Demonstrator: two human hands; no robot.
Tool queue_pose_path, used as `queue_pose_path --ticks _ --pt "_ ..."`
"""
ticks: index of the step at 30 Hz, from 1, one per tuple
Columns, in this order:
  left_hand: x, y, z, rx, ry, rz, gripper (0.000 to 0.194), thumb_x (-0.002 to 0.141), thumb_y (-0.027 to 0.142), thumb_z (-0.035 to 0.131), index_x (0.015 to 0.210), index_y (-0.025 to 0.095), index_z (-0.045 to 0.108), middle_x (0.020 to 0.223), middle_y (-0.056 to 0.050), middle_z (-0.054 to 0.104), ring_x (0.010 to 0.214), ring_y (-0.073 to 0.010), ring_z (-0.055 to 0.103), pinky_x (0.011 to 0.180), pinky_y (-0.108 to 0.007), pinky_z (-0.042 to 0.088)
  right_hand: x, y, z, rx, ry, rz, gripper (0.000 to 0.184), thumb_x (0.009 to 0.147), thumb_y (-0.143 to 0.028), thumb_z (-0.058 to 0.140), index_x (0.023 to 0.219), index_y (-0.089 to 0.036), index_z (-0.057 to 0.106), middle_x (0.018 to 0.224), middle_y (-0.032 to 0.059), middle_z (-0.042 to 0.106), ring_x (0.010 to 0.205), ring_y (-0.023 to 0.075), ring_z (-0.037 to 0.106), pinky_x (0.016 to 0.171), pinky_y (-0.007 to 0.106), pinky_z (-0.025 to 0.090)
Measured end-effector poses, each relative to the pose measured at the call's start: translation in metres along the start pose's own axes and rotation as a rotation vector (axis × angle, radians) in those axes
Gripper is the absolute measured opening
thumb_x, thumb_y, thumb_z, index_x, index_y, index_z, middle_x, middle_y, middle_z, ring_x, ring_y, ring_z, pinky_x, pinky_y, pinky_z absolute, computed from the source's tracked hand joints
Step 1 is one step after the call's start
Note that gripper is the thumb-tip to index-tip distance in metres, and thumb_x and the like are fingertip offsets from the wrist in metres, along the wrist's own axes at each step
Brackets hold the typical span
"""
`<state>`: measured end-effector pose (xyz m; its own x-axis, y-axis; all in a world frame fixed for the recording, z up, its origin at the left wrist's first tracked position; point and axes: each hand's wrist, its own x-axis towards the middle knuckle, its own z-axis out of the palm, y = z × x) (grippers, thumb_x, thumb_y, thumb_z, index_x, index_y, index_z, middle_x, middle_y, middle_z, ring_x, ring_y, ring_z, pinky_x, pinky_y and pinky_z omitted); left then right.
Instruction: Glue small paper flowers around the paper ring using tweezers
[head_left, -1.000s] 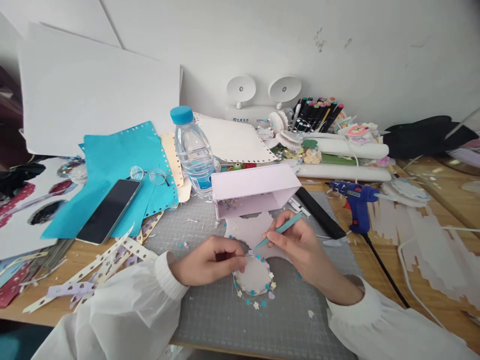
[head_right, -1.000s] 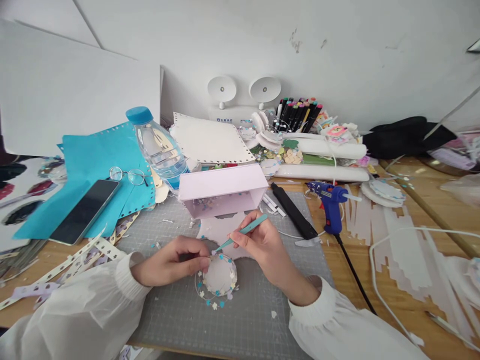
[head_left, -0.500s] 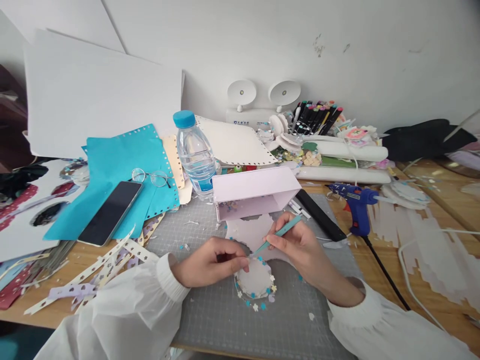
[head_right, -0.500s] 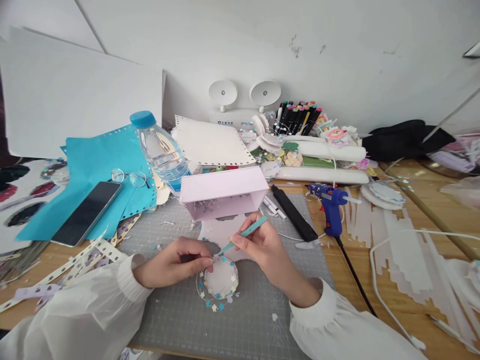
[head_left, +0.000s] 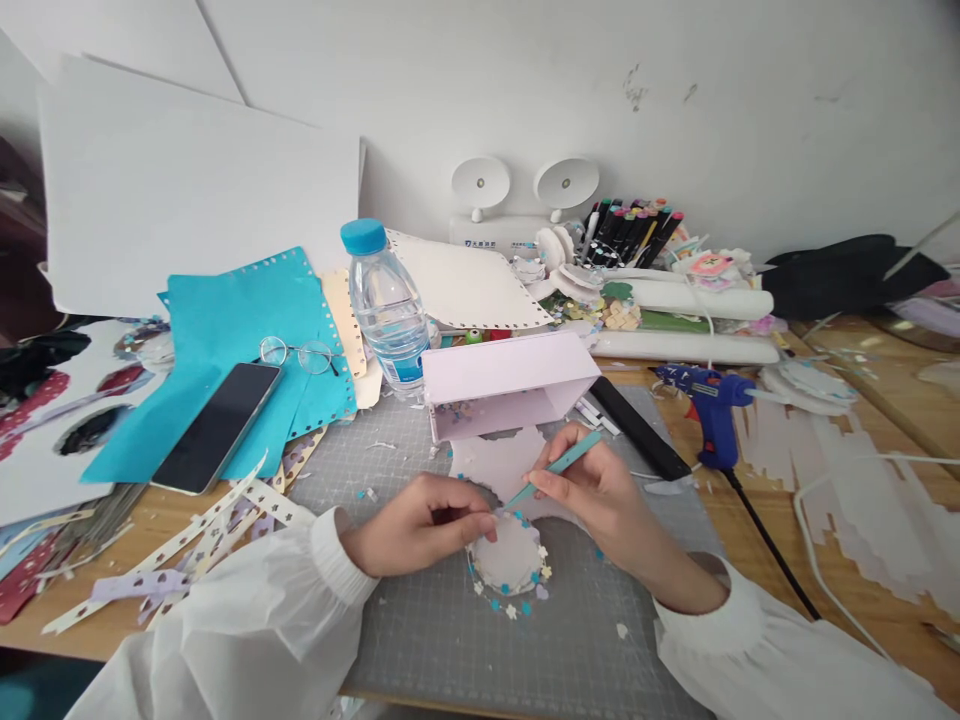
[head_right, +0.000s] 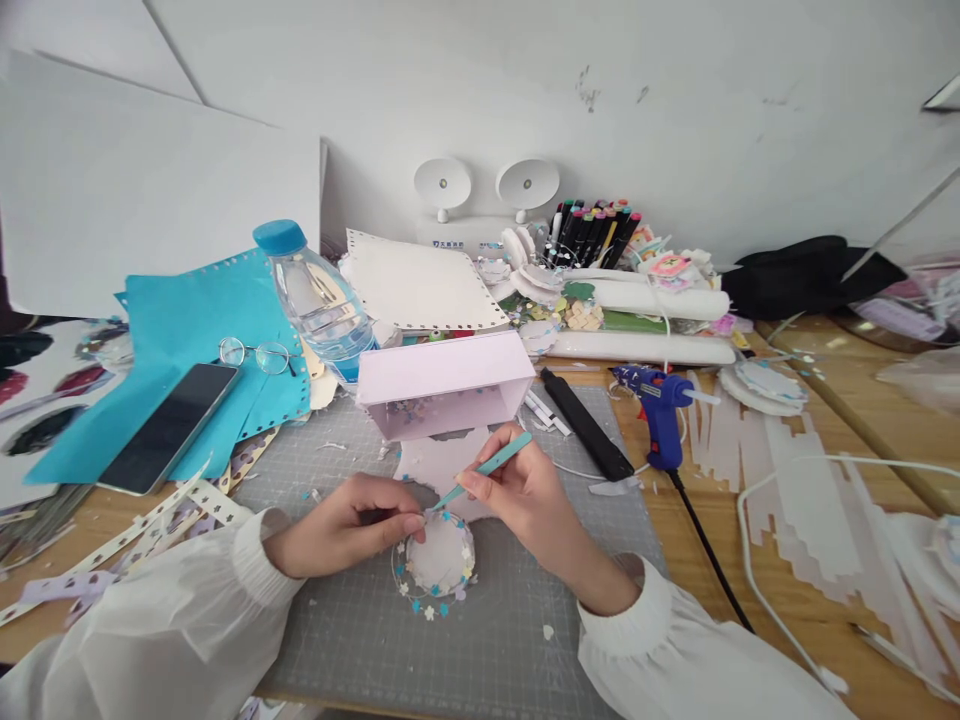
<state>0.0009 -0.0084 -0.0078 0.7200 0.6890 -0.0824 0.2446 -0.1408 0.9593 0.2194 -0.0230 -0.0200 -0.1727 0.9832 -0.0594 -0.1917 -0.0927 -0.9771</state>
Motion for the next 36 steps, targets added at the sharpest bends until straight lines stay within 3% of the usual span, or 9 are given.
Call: queue_pose_path --ticks 10,20,25,36 --pt "0.0002 -0.0009 -0.0003 0.01 -0.018 0.0 0.042 0.092 0.041 0.05 0.076 0.006 0.068 0.064 -0.005 0.058 0.057 -0.0104 0.045 0.051 -0.02 0.035 -0.0008 0.0031 -0.0001 -0.017 0.015 -0.004 0.024 0.077 -0.032 0.072 0.082 -0.023 0.05 0.075 -0.0023 0.054 0.07 0.0132 0.054 0.063 0.026 0.044" --pt "0.0001 -0.0015 0.0003 -0.042 -0.014 -0.004 0.043 0.092 0.043 0.05 0.077 0.007 0.068 0.058 -0.001 0.05 0.053 -0.0084 0.036 0.047 -0.02 0.029 0.0028 0.0062 -0.0013 0.055 0.021 -0.005 0.023 0.079 -0.029 0.07 0.083 -0.023 0.049 0.076 -0.003 0.054 0.071 0.0126 0.055 0.065 0.027 0.045" --pt "0.0007 0.0006 0.0002 -0.069 -0.018 0.01 0.044 0.092 0.043 0.05 0.077 0.006 0.068 0.056 0.001 0.046 0.051 -0.0075 0.034 0.046 -0.02 0.027 0.001 0.0064 -0.0014 0.03 -0.023 0.01 0.022 0.079 -0.029 0.071 0.083 -0.023 0.049 0.077 -0.0033 0.053 0.073 0.012 0.054 0.065 0.025 0.042" --pt "0.0017 0.0022 -0.0005 -0.081 -0.022 0.007 0.045 0.092 0.045 0.05 0.077 0.007 0.068 0.05 0.002 0.044 0.047 -0.0069 0.036 0.043 -0.019 0.027 0.001 0.0019 0.0018 -0.044 0.007 0.014 0.028 0.076 -0.036 0.072 0.082 -0.023 0.049 0.076 -0.002 0.053 0.071 0.0139 0.054 0.063 0.027 0.042"
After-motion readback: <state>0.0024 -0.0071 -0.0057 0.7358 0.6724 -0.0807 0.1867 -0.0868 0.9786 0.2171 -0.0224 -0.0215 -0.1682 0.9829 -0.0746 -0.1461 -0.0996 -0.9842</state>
